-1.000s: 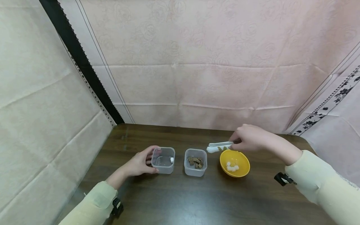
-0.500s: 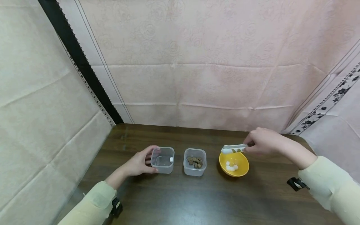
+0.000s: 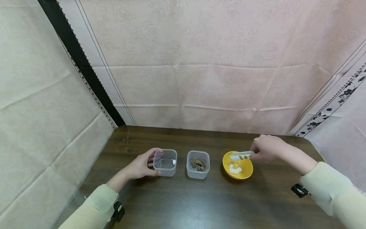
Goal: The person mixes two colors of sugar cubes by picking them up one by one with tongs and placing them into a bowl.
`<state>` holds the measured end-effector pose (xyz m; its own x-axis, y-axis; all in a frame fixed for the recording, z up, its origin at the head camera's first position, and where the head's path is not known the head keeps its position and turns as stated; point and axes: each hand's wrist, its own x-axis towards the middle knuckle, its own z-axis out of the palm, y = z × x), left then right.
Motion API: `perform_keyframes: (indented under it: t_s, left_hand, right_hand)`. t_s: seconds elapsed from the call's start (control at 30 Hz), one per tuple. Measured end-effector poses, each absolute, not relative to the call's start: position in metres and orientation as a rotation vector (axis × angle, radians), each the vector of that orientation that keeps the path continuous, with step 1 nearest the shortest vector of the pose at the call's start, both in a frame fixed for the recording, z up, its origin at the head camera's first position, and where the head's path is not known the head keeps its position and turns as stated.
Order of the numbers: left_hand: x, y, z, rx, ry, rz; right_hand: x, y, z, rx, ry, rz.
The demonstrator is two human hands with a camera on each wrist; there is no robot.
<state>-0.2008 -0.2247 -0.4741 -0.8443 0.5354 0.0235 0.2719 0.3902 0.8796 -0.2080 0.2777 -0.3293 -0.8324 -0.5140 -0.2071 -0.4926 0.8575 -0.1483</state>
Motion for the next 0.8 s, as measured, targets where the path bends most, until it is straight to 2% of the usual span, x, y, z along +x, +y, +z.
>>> perform_keyframes:
  t_s: [0.8]
  left_hand:
    - [-0.2,-0.225,-0.474,0.699,2.378,1.438]
  right_hand:
    - [-0.216,0.277,-0.346,-0.698,2.74,-0.05]
